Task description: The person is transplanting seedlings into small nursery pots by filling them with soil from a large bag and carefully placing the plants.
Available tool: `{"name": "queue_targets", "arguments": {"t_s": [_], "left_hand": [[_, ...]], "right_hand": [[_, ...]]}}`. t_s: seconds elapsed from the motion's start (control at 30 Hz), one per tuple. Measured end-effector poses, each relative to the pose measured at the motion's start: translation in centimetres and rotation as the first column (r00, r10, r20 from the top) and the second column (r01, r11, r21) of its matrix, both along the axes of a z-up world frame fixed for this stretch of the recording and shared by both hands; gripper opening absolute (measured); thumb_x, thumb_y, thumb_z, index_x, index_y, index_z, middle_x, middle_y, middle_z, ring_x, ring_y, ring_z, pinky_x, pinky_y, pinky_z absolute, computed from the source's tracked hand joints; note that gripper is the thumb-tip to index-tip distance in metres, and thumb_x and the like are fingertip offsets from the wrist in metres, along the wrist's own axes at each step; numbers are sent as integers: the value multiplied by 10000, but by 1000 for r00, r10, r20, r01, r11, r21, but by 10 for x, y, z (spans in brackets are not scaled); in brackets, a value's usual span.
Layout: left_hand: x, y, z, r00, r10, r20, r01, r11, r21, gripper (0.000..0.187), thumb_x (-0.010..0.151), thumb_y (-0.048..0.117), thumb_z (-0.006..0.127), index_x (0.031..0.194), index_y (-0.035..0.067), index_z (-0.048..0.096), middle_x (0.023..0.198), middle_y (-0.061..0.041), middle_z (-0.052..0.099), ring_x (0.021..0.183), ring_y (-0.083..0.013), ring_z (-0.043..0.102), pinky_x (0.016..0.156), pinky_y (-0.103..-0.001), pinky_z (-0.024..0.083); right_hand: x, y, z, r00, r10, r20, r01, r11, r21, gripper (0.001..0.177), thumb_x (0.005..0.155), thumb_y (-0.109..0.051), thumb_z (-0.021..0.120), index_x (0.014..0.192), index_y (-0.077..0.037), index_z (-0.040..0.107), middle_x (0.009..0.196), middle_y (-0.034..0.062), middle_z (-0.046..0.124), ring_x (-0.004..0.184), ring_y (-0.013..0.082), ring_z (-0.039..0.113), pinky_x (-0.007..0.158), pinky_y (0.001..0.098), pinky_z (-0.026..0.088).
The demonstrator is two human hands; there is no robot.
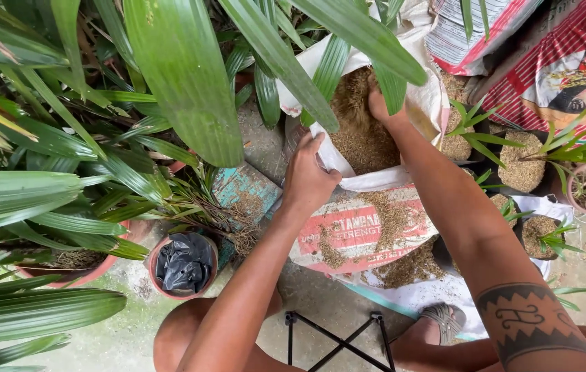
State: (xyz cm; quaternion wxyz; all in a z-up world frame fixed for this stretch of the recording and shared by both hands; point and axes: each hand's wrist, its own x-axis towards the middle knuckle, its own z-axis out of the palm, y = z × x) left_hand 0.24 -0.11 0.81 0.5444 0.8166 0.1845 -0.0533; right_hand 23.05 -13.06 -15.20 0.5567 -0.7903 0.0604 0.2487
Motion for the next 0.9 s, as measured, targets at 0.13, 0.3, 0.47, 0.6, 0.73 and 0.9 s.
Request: {"name": "queue_targets", "arguments": {"t_s": [0.13, 0.3, 0.47, 0.6, 0.73, 0.9], "left_hand": [[2, 0, 1, 1000, 5, -11, -5, 1000, -7, 690, 762, -71, 675, 1417, -141, 470, 1466, -304, 486, 1411, -441, 443, 1125, -485, 468], [7, 1, -16, 997, 21, -75, -17, 999, 45, 842, 747, -10, 838, 1481, -21, 427, 1577, -135, 410, 1408, -328, 457, 1150, -422, 428], [1, 4, -4, 997, -6, 78, 4, 1000, 20, 689, 716, -13, 713, 1355, -177, 515, 1458, -308, 497, 1390, -456, 455, 1132, -534, 435], [2, 0, -15, 996, -20, 92, 15, 999, 46, 672, 705, -2, 711, 1339, -155, 548, 1418, -289, 533, 1368, -439, 490, 1128, -510, 451], [-5, -4, 1, 999, -7, 31, 6, 1000, 23, 709, 711, -37, 689, 1390, -134, 513, 1450, -259, 519, 1396, -406, 468, 1140, -459, 442], [-4, -2, -9, 999, 23, 34, -22, 1000, -10, 699, 726, -55, 683, 1398, -129, 507, 1452, -261, 512, 1397, -408, 465, 1127, -458, 448]], "right_hand": [[8, 11, 18, 986, 163, 42, -147, 958, -248, 997, 933, -648, 683, 1605, -64, 233, 1620, 207, 313, 1509, 357, 280, 1247, 498, 257], [5, 10, -9, 951, 305, 37, -248, 832, -495, 919, 946, -559, 664, 1585, -47, 245, 1590, 224, 345, 1477, 415, 302, 1200, 552, 312], [-21, 13, -75, 787, 616, -28, -393, 465, -793, 1307, 501, -1038, 661, 1539, -302, 362, 1420, 152, 355, 1359, 514, 403, 1063, 626, 470], [-31, -15, -52, 690, 698, -191, -555, 341, -758, 1537, 389, -1094, 632, 1633, -279, 246, 1538, 195, 315, 1350, 596, 411, 1094, 649, 431], [-40, -19, -14, 508, 800, -318, -683, 149, -715, 1258, 527, -678, 821, 1562, -130, 363, 1445, 241, 467, 1290, 454, 535, 1036, 504, 507], [-29, -34, -15, 642, 716, -275, -662, 336, -670, 1139, 668, -572, 874, 1490, 39, 375, 1442, 339, 525, 1317, 493, 538, 1117, 567, 462]]}}
